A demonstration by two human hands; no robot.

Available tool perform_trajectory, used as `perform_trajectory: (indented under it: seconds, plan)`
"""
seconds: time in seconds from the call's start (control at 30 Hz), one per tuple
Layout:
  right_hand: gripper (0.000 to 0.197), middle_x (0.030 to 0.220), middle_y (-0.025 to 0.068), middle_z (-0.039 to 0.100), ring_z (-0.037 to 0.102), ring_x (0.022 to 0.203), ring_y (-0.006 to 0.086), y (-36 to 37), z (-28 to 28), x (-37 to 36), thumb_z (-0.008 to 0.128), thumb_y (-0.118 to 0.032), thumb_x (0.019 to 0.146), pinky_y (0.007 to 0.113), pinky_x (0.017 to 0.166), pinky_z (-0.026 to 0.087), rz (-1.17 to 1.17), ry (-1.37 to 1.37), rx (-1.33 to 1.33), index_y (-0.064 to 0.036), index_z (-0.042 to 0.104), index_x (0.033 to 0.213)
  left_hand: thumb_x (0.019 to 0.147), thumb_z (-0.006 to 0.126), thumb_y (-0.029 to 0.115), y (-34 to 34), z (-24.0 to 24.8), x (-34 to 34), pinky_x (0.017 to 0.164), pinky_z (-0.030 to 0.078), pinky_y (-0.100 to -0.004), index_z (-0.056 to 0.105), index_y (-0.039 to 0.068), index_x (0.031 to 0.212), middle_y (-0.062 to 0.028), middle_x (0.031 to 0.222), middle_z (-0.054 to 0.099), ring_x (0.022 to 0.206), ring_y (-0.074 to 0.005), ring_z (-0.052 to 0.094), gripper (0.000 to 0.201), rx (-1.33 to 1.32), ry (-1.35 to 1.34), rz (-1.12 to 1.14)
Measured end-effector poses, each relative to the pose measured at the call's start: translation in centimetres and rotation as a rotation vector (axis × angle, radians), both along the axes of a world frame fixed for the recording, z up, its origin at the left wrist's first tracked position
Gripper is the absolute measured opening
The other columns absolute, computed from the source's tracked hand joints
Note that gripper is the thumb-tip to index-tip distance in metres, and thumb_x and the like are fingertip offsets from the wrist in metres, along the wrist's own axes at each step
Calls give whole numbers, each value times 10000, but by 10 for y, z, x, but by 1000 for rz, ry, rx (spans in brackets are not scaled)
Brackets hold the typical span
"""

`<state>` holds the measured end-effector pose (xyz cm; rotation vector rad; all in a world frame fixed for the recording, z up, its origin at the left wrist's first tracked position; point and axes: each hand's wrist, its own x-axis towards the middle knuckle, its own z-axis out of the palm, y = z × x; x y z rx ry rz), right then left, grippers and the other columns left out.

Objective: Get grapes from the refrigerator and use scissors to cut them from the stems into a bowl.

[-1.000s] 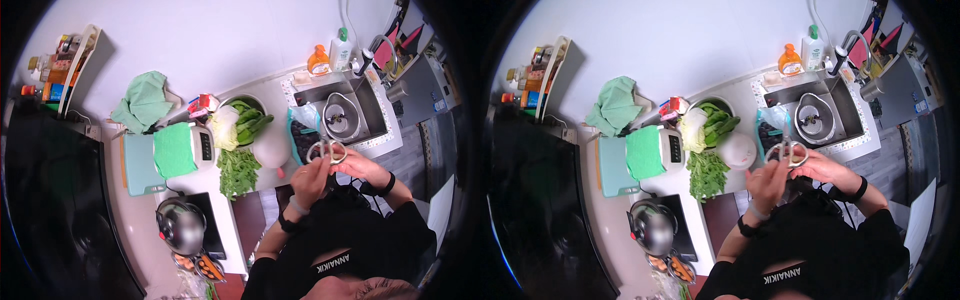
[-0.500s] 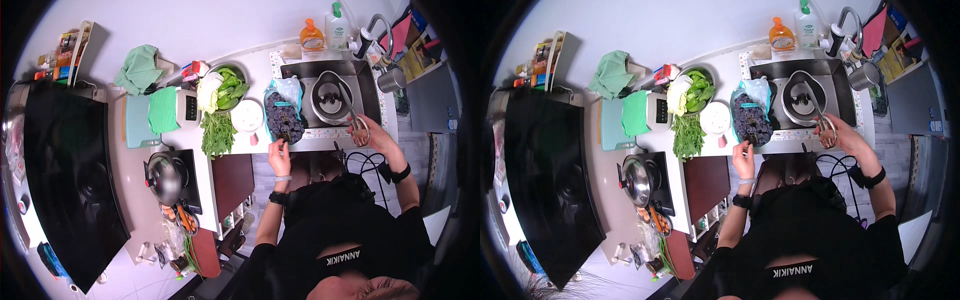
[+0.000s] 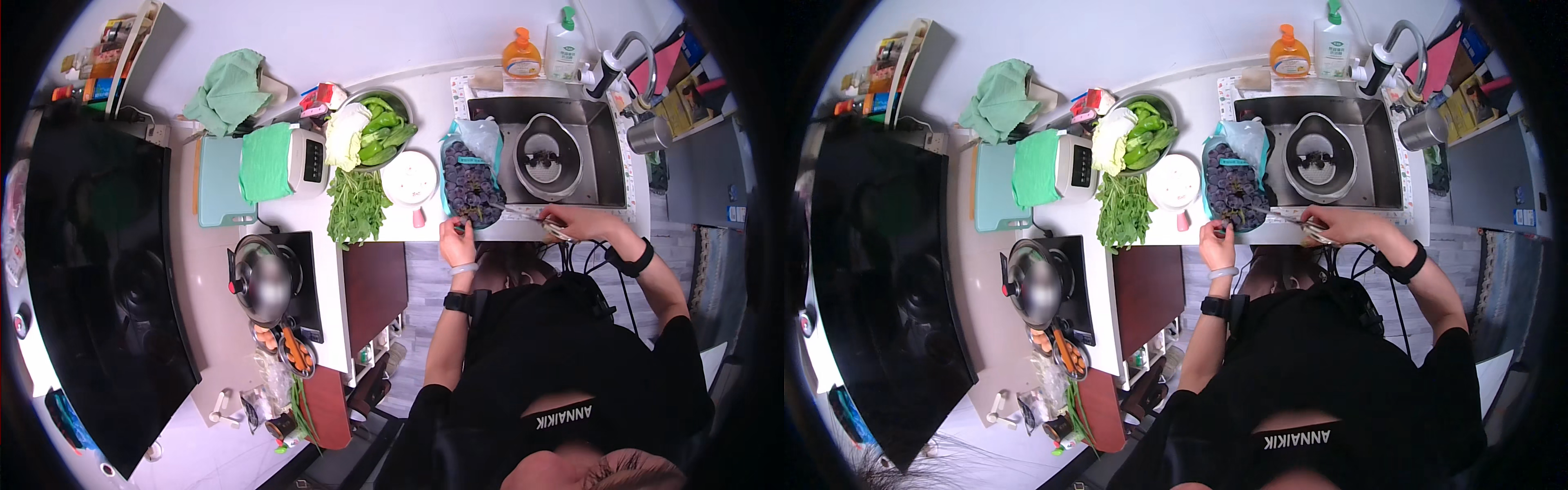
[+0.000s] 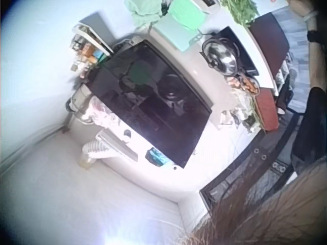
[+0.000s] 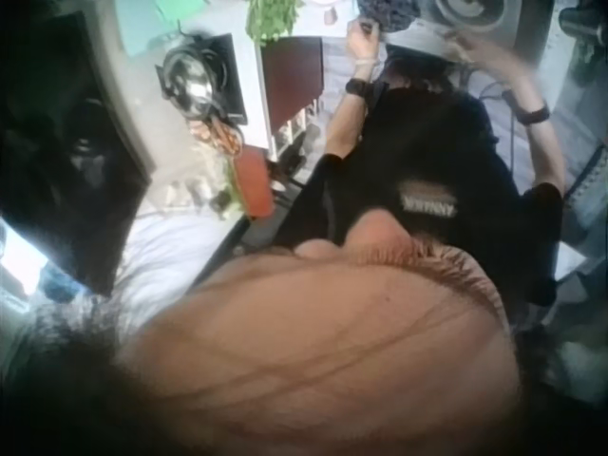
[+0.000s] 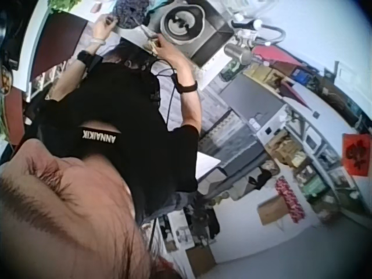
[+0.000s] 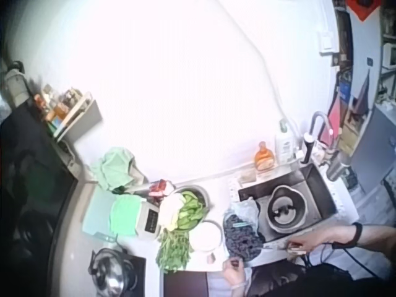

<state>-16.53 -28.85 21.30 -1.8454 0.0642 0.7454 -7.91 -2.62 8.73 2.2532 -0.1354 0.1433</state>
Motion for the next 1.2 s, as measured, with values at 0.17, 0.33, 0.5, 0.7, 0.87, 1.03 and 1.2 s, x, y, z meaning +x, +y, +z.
perform_trajectory:
  seconds: [0.17,0.33,0.5,0.7,0.87,1.03,1.2]
  plan:
    - [483,862,86,608,572,776,189,26,-6,29,615,-415,785,312,671,440,96,54,-240,-79,511,1115,695,694,97,1,0,-2,595,463,-331,539,23,845,-117,729,584,597,-225,592,227,-101,57,25]
    - [414,898,132,612,584,833,276,29,-22,43,591,-376,793,355,731,449,175,-54,-323,-87,547,1086,713,692,100,8,-5,3,563,460,-304,562,12,845,-76,690,586,585,-172,588,205,-171,-39,-6]
    - [332,806,66,576,555,652,152,-4,-20,32,579,-270,809,289,572,453,91,15,-221,-88,540,1084,784,661,148,-11,-12,-28,536,462,-257,573,6,844,-38,663,581,578,-98,550,177,-330,405,-112]
    - [233,724,12,555,479,572,74,-65,-15,-9,554,-192,842,227,459,377,-134,56,-158,-61,531,1032,801,636,156,-137,-51,-46,512,458,-242,575,3,861,-51,689,593,575,-107,562,175,-662,686,-307]
    - [236,729,8,556,473,587,60,-89,-28,-25,563,-200,842,217,472,373,-146,39,-129,-52,541,1024,797,629,122,-191,-97,-27,519,466,-243,560,3,913,-66,754,603,629,-122,590,180,-701,687,-136]
    - [253,748,2,557,486,635,58,-98,-30,-24,558,-203,843,210,520,388,-156,67,-29,-41,538,1036,813,597,119,-196,-98,-26,481,434,-235,545,-2,958,-63,741,597,618,-118,583,196,-686,727,36]
    - [279,785,7,559,502,672,57,-95,-28,-9,557,-207,841,201,552,399,-160,97,85,-39,532,1063,827,591,114,-143,-80,-48,489,411,-225,587,13,893,-17,678,573,570,-69,513,121,-744,487,-96]
